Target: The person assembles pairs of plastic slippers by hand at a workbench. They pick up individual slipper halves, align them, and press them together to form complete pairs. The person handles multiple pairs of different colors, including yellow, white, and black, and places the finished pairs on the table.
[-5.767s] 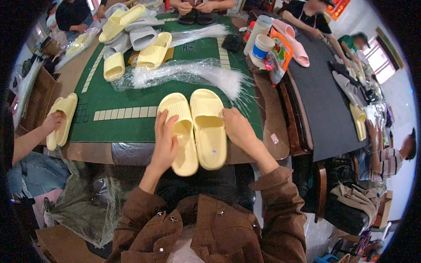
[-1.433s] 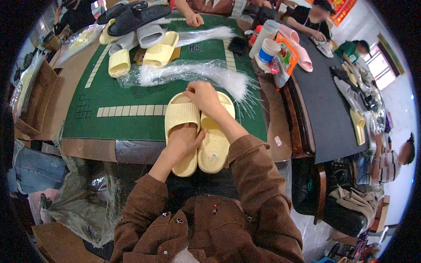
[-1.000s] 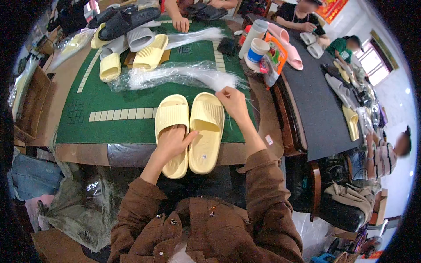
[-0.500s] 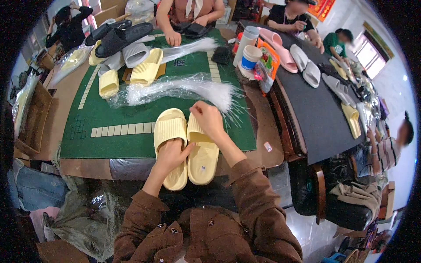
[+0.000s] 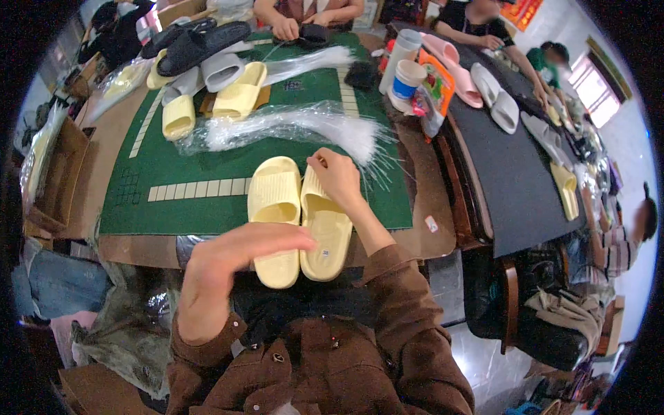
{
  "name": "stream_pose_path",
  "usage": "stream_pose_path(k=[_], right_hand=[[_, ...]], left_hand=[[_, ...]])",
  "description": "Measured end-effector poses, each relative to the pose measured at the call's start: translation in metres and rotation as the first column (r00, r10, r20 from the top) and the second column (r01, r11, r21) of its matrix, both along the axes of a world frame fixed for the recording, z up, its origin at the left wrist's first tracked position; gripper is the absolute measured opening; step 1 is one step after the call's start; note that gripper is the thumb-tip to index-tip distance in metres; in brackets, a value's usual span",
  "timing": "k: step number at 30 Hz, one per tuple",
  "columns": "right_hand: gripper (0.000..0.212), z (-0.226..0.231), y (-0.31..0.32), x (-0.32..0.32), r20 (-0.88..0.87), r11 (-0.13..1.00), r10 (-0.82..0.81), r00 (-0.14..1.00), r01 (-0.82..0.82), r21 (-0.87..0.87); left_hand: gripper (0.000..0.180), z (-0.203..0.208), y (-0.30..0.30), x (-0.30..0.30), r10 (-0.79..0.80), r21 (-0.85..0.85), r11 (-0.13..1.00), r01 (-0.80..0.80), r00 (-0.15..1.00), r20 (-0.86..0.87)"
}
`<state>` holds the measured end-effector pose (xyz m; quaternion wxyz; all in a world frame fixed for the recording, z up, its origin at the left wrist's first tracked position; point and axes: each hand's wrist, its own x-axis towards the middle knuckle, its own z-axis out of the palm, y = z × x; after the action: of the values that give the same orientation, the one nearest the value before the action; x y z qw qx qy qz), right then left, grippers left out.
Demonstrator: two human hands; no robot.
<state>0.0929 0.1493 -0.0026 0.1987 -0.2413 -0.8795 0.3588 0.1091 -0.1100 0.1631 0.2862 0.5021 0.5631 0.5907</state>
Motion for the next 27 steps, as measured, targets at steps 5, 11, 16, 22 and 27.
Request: stream_pose_path(k=[5, 11, 16, 22, 27], right_hand=[[0.026, -0.002, -0.003, -0.004, -0.001, 0.999, 0.035, 0.999, -0.035, 0.005], [0.026, 0.000, -0.003, -0.002, -0.022, 0.999, 0.044, 0.999, -0.043, 0.015], [0.028, -0.012, -0.002, -0.008, -0.061, 0.999, 0.054, 0.997, -0.054, 0.000], [0.024, 0.007, 0.001, -0.001, 0.059, 0.999, 0.014, 0.998, -0.011, -0.050], [0.027, -0.008, -0.005, -0.008, -0.024, 0.998, 0.054, 0.998, -0.053, 0.030]], left_hand=[[0.089, 0.012, 0.024, 0.071, -0.623, 0.843, 0.502, 0.191, 0.756, 0.199], [0.107, 0.014, 0.039, 0.099, -0.452, 0.894, 0.390, 0.221, 0.892, -0.024], [0.100, 0.013, 0.031, 0.096, -0.438, 0.872, 0.427, 0.240, 0.899, -0.033], [0.092, 0.016, 0.034, 0.095, -0.479, 0.850, 0.448, 0.278, 0.877, -0.035], [0.101, 0.007, 0.026, 0.101, -0.378, 0.867, 0.453, 0.208, 0.925, -0.024]])
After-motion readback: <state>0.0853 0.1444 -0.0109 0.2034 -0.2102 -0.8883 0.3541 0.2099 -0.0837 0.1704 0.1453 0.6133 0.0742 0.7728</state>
